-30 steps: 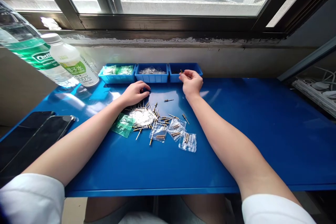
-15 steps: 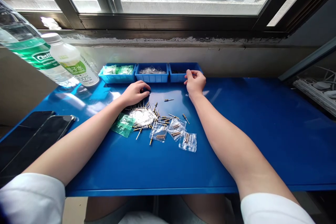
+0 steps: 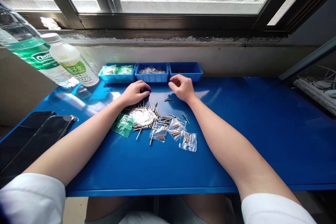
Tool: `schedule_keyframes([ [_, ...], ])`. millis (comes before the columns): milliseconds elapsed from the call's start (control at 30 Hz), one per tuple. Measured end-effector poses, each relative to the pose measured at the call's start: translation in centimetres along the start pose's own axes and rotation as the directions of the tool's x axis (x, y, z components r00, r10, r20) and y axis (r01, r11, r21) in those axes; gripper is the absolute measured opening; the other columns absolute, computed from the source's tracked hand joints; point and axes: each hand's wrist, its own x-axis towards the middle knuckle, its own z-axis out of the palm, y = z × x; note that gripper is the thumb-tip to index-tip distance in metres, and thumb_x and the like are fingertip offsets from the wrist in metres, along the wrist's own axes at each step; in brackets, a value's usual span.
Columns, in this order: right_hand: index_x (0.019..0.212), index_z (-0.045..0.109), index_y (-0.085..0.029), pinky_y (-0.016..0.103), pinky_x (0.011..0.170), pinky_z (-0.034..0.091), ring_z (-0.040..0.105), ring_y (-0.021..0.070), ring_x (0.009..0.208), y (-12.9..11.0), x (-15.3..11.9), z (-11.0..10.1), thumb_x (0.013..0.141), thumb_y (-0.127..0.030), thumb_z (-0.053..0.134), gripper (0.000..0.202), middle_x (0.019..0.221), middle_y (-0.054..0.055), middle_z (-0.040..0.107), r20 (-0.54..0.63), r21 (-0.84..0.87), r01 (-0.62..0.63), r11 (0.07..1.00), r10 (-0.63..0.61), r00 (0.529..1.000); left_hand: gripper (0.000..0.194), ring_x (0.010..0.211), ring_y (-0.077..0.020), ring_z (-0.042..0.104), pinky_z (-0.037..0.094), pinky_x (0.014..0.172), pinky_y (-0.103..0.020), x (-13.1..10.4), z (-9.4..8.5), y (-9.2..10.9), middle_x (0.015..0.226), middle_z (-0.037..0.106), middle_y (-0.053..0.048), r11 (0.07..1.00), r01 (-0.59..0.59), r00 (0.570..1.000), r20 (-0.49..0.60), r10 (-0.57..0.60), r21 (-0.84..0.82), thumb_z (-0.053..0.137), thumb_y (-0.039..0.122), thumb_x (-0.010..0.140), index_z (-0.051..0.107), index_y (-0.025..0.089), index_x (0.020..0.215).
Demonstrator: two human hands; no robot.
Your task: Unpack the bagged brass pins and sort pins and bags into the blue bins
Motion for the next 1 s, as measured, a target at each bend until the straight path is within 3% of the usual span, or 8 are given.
schedule_keyframes([
  [33, 0.091, 0.068, -0.016, 0.028, 0.058, 0.044, 0.055, 0.0148, 0.060, -0.6, -0.3, 0.0, 0.077, -0.039, 0.064, 0.027, 0.070, 0.004, 0.064, 0.165, -0.057, 0.069, 0.996, -0.059, 0.985, 0.028, 0.089, -0.0210, 0.061, 0.049, 0.086, -0.034, 0.0, 0.0, 0.0, 0.103, 0.064, -0.007, 1.000, -0.002, 1.000, -0.004, 0.002, 0.001, 0.053, 0.032, 0.080, 0.069, 0.018, 0.098],
  [100, 0.101, 0.069, -0.017, 0.028, 0.059, 0.040, 0.056, 0.0157, 0.065, -1.6, -0.6, -0.1, 0.077, -0.046, 0.064, 0.038, 0.075, 0.004, 0.065, 0.415, -0.165, 0.211, 0.963, -0.127, 0.901, 0.028, 0.089, -0.0210, 0.061, 0.049, 0.086, -0.034, 0.0, 0.1, 0.0, 0.102, 0.064, -0.007, 1.000, -0.009, 1.000, -0.009, 0.009, 0.004, 0.053, 0.032, 0.080, 0.069, 0.018, 0.098],
  [200, 0.111, 0.068, -0.018, 0.028, 0.062, 0.039, 0.058, 0.0186, 0.076, -2.5, -0.7, -0.2, 0.078, -0.055, 0.060, 0.050, 0.085, 0.006, 0.067, 0.577, -0.238, 0.338, 0.910, -0.147, 0.803, 0.028, 0.088, -0.0208, 0.061, 0.049, 0.085, -0.033, 0.0, 0.2, -0.1, 0.101, 0.064, -0.007, 1.000, -0.018, 1.000, -0.015, 0.018, 0.009, 0.053, 0.032, 0.080, 0.070, 0.017, 0.097],
  [367, 0.116, 0.066, -0.018, 0.028, 0.065, 0.039, 0.059, 0.0199, 0.080, -2.8, -0.8, 0.0, 0.078, -0.060, 0.059, 0.056, 0.091, 0.008, 0.067, 0.594, -0.283, 0.385, 0.878, -0.154, 0.789, 0.028, 0.088, -0.0204, 0.061, 0.049, 0.085, -0.033, 0.0, 0.2, -0.1, 0.101, 0.064, -0.007, 1.000, -0.022, 1.000, -0.013, 0.022, 0.014, 0.053, 0.032, 0.080, 0.069, 0.017, 0.097],
  [567, 0.112, 0.068, -0.019, 0.028, 0.067, 0.040, 0.059, 0.0190, 0.081, -2.9, -1.2, 0.3, 0.087, -0.046, 0.054, 0.040, 0.092, 0.007, 0.068, 0.574, -0.294, 0.377, 0.878, -0.153, 0.805, 0.027, 0.087, -0.0203, 0.061, 0.050, 0.084, -0.033, 0.0, 0.1, 0.0, 0.101, 0.064, -0.007, 1.000, -0.027, 0.999, -0.020, 0.027, 0.010, 0.053, 0.031, 0.081, 0.069, 0.017, 0.097],
  [667, 0.121, 0.063, -0.017, 0.029, 0.068, 0.040, 0.059, 0.0189, 0.082, -3.0, -1.2, 0.4, 0.092, -0.041, 0.046, 0.042, 0.098, 0.009, 0.068, 0.569, -0.279, 0.365, 0.888, -0.154, 0.808, 0.028, 0.087, -0.0202, 0.061, 0.050, 0.083, -0.033, 0.0, 0.1, 0.0, 0.101, 0.064, -0.007, 1.000, -0.023, 1.000, -0.019, 0.023, 0.006, 0.053, 0.032, 0.080, 0.069, 0.017, 0.097],
  [833, 0.131, 0.056, -0.017, 0.029, 0.063, 0.036, 0.058, 0.0223, 0.087, -3.6, -1.4, 1.1, 0.089, -0.056, 0.046, 0.058, 0.104, 0.011, 0.064, 0.634, -0.283, 0.491, 0.824, -0.223, 0.740, 0.029, 0.087, -0.0201, 0.061, 0.050, 0.083, -0.033, 0.0, 0.2, 0.0, 0.102, 0.064, -0.007, 1.000, -0.020, 1.000, -0.014, 0.021, 0.014, 0.053, 0.032, 0.080, 0.069, 0.017, 0.098],
  [1000, 0.119, 0.064, -0.020, 0.028, 0.062, 0.035, 0.057, 0.0195, 0.084, -3.7, -1.7, 1.6, 0.092, -0.046, 0.046, 0.042, 0.098, 0.009, 0.063, 0.624, -0.268, 0.524, 0.809, -0.269, 0.734, 0.028, 0.086, -0.0198, 0.062, 0.050, 0.083, -0.033, 0.1, 0.2, -0.1, 0.102, 0.064, -0.007, 0.999, -0.031, 0.999, -0.021, 0.032, 0.017, 0.053, 0.031, 0.080, 0.070, 0.016, 0.097],
])
